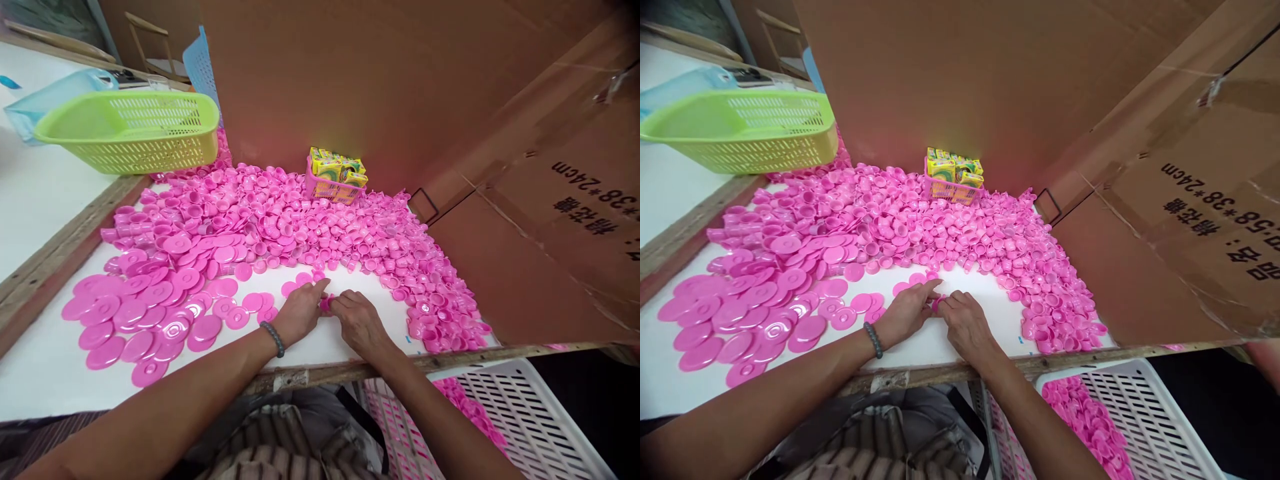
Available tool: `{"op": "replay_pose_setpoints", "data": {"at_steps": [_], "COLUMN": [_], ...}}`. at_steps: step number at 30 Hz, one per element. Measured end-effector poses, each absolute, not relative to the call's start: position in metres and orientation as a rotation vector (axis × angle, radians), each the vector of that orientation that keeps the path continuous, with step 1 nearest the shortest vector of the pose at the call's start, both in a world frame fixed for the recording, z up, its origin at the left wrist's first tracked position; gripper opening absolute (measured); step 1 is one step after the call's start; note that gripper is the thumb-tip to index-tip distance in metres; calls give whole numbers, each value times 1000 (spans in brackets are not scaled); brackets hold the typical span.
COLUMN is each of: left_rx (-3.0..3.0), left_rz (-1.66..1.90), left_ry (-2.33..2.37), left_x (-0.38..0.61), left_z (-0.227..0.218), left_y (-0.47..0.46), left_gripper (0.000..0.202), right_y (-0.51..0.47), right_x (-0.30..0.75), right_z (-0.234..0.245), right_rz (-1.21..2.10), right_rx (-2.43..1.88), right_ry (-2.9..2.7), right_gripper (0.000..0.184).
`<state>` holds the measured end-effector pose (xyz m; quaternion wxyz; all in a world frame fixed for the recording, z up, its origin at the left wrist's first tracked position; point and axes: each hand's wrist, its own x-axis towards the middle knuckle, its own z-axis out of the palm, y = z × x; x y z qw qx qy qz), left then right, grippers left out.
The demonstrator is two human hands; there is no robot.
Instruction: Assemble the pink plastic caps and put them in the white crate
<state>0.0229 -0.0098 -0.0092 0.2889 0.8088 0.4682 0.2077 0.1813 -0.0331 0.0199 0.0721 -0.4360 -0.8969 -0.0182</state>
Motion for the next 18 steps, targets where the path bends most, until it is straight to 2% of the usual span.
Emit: {"op": "replay_pose_setpoints", "data": {"at_steps": [6, 9, 11, 15, 18], "left_rx": [2111, 2060, 2006, 1763, 1519], "left_rz": [593, 614, 652, 715, 693], "left_ry": [1155, 1124, 1108, 1018, 968], "left_x": [19, 15, 12, 11, 13], "left_z": [-7, -6, -4, -1, -1], "left_y": [-8, -6, -4, -2, -1], "left_gripper": [53, 52, 44, 26, 24], "right_y": [-39, -39, -39, -38, -42], "right_x": [182, 184, 185, 182, 181], "right_z": [8, 4, 3, 6, 9], "right_rz": [37, 309, 562, 1069, 1087], "right_rx": [-1364, -1431, -1510, -1543, -1489], "right_ry": [-2575, -2303, -2015, -1572, -1533], "right_gripper": [27, 22, 16, 20, 23]}}
